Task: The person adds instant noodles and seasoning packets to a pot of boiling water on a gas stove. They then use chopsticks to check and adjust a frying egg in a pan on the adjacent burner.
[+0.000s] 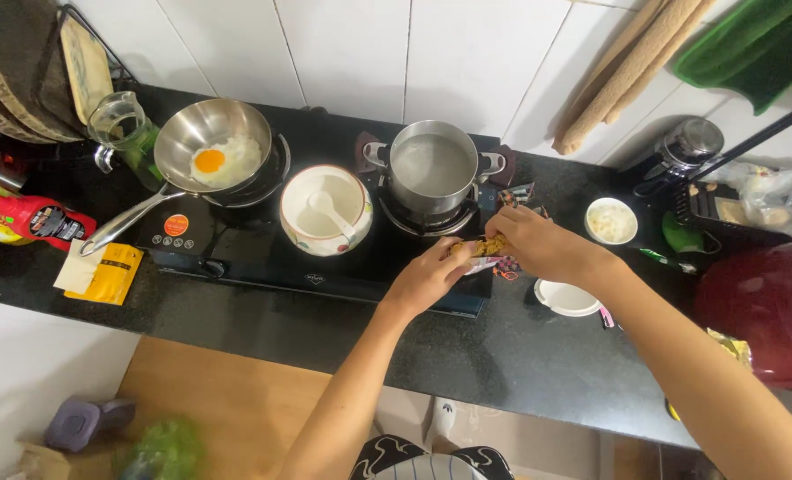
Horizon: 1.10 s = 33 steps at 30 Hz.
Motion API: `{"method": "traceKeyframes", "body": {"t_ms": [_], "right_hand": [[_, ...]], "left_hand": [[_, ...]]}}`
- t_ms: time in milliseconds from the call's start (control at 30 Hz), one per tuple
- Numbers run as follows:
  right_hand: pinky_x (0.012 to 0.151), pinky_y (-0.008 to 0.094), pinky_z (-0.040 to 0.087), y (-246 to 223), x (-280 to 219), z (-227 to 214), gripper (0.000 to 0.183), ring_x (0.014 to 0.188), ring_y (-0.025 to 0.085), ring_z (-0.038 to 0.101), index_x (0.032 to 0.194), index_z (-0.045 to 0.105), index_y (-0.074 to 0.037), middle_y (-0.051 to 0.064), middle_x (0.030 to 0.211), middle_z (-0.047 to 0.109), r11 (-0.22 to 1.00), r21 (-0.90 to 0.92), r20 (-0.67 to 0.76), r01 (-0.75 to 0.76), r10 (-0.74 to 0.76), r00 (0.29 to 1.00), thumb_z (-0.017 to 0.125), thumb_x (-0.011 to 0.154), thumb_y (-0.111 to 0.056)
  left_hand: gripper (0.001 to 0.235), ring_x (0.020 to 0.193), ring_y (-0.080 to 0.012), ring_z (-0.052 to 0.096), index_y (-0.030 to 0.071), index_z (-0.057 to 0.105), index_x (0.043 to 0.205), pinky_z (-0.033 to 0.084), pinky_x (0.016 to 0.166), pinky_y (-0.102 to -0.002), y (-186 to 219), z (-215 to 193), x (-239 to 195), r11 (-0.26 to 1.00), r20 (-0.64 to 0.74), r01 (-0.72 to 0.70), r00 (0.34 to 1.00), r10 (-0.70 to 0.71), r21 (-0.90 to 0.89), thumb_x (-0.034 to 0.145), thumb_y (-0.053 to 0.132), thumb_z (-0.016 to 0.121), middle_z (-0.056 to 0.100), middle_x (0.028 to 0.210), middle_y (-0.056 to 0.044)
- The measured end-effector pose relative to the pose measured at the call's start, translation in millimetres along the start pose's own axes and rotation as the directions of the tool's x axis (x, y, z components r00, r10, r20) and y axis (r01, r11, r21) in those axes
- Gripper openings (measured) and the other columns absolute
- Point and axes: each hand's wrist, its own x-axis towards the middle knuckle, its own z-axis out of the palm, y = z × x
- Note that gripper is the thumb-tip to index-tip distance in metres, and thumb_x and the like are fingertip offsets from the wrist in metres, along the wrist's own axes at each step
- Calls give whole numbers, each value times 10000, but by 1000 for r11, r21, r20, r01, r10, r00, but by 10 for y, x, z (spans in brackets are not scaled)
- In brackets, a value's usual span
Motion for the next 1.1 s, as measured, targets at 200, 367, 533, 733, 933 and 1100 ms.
{"method": "traceKeyframes", "body": {"t_ms": [200, 367, 533, 733, 933, 1100], "right_hand": [[968, 396, 474, 90, 50, 366, 518, 1110, 311, 558, 1160, 593, -28, 94, 1160, 572, 969, -215, 12, 121, -122, 993, 727, 660, 5], [956, 396, 478, 224, 49, 549, 435, 1065, 309, 568, 1147, 606, -20, 107, 1132, 589, 971, -174, -103, 164, -184, 978, 707, 725, 7], [910, 403, 492, 304, 69, 611, 398, 1040, 312, 583, 1191, 605, 11, 132, 1120, 600, 968, -134, -148, 211, -230, 962, 706, 810, -40], [850, 387, 506, 342, 88, 630, 336, 957, 296, 587, 1164, 668, -1, 136, 1009, 614, 939, -262, -128, 223, -263, 956, 696, 857, -135], [882, 365, 503, 265, 64, 557, 347, 972, 269, 590, 1132, 673, 11, 109, 989, 619, 862, -425, -11, 276, -310, 951, 670, 815, -131], [878, 399, 489, 262, 37, 592, 347, 980, 301, 592, 1051, 685, -15, 113, 1014, 616, 959, -194, -111, 208, -233, 966, 741, 772, -215]], "left_hand": [[469, 1004, -346, 682, 72, 566, 1244, 583, 793, -433, 92, 37, -7, 991, 101, 136, 985, -136, 10, 831, 135, 779, 636, 1111, -122], [336, 936, -324, 662, -4, 624, 1125, 568, 735, -426, 197, 45, 109, 976, 84, 178, 978, -190, 128, 906, 199, 778, 639, 1054, -131], [186, 978, -260, 671, -27, 701, 943, 563, 628, -356, 237, 81, 237, 825, 133, 35, 982, -133, 564, 824, 115, 704, 646, 1068, -167], [78, 919, -214, 651, 38, 720, 844, 565, 642, -369, 231, 136, 309, 654, 296, -77, 927, -231, 752, 846, 109, 687, 626, 938, -76], [118, 900, -243, 675, -13, 704, 871, 611, 611, -377, 35, 105, 272, 831, 387, -45, 898, -209, 554, 812, 89, 700, 621, 963, -112], [108, 925, -252, 676, -41, 689, 886, 622, 610, -350, 150, 119, 290, 795, 439, -72, 861, -256, 603, 903, 64, 669, 607, 1032, -135]]}}
